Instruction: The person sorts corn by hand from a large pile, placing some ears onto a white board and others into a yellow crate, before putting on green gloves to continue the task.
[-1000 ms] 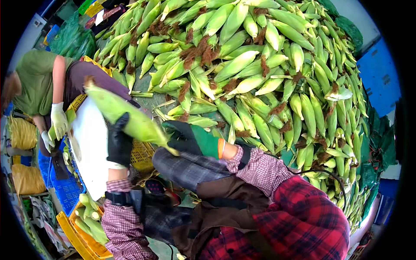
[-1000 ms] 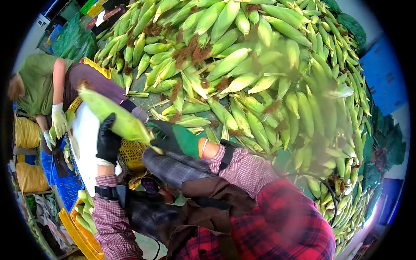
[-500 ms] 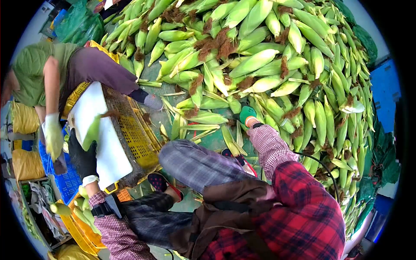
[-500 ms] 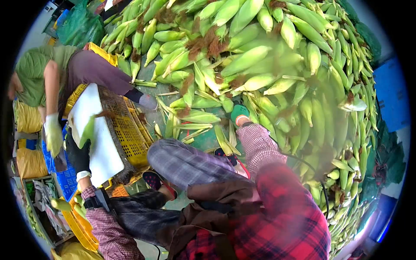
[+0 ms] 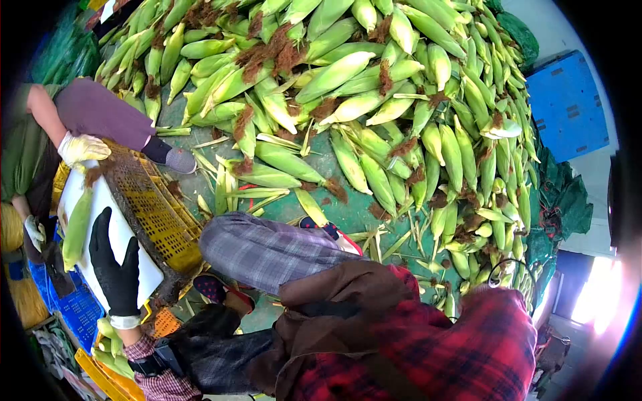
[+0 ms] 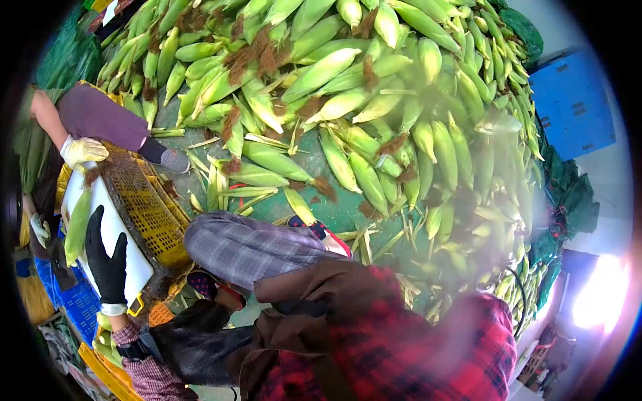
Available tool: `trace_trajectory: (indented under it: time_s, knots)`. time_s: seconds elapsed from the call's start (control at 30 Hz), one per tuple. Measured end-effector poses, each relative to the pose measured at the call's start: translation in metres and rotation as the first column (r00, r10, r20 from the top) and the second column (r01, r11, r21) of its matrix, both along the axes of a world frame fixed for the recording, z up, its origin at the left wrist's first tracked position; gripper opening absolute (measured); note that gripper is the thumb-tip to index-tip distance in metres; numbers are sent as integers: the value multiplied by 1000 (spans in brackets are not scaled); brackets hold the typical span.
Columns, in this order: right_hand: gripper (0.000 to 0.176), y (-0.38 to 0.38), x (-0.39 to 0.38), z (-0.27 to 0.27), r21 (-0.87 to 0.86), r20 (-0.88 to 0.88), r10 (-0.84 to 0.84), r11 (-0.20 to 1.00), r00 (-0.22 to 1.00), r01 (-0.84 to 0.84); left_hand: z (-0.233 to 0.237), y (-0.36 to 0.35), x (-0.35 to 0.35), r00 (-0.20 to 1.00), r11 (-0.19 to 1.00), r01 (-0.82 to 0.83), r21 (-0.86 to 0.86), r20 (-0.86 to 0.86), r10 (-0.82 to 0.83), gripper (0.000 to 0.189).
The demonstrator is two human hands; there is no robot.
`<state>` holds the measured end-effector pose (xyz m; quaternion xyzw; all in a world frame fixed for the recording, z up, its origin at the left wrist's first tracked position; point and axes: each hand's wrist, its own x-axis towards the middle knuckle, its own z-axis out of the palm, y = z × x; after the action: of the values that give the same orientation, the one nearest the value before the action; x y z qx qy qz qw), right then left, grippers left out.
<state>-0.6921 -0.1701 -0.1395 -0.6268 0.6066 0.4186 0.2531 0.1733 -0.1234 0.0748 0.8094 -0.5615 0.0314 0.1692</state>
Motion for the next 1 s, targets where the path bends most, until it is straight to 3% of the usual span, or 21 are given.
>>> trace_trajectory:
  time_s: [0.07,0.17,0.23,0.3,0.33,0.37,0.4,0.43,0.5,0.57,0.67,0.73,0.83,0.9,0.93,0.97,1.0]
  knots:
    - [70,26,-34,17,88,-129,-81,992,988,92,-1,4,-1,1000,1000,-9,7,-22,9,66]
    - [67,4,-33,10,74,-144,-113,989,983,125,-8,10,8,999,1000,-16,2,-38,16,67]
    - [65,-50,4,-19,-77,-5,-94,993,996,93,-7,8,5,998,1000,-16,-4,-56,16,67]
    - [64,-128,76,-43,-339,235,-17,935,972,99,-9,3,0,997,1000,-16,-7,-82,15,65]
    - [59,-168,109,-61,-624,447,242,774,861,106,-15,4,3,998,1000,-14,-3,-65,14,64]
    - [57,-202,163,-50,-706,495,283,683,821,190,-15,3,2,1000,999,-2,37,-11,2,65]
    - [57,-233,190,-73,-893,378,522,424,765,152,-17,3,2,1000,999,5,43,5,-6,66]
    - [54,-250,226,-69,-850,276,312,521,909,79,-19,4,1,1000,999,11,46,17,-11,68]
    - [65,-279,255,-93,-837,-13,52,546,999,-39,-17,4,-1,999,998,-2,66,33,0,70]
    - [68,-275,263,-78,-808,36,141,587,989,-54,-17,7,-2,998,999,0,52,60,-3,71]
    - [69,-290,250,-66,-681,236,212,732,948,6,-11,4,-8,1000,999,10,33,26,-11,71]
    - [68,-290,248,-51,-628,235,281,775,931,-75,-12,5,-8,999,999,28,28,24,-29,70]
    - [70,-287,246,-47,-672,308,354,738,883,-62,-7,0,-15,999,998,48,36,5,-48,70]
    - [75,-277,252,-60,-499,498,54,834,866,235,-5,-4,-21,997,997,82,1,10,-82,71]
    - [70,-276,248,-80,-361,566,-37,887,824,288,-7,-5,-21,996,996,85,1,14,-85,71]
    - [54,-249,284,-8,-38,618,-408,838,672,544,-9,-7,-22,996,996,90,-5,18,-90,71]
    - [48,-236,264,-31,-35,842,-168,931,512,363,-8,-9,-25,995,996,94,-1,10,-94,72]
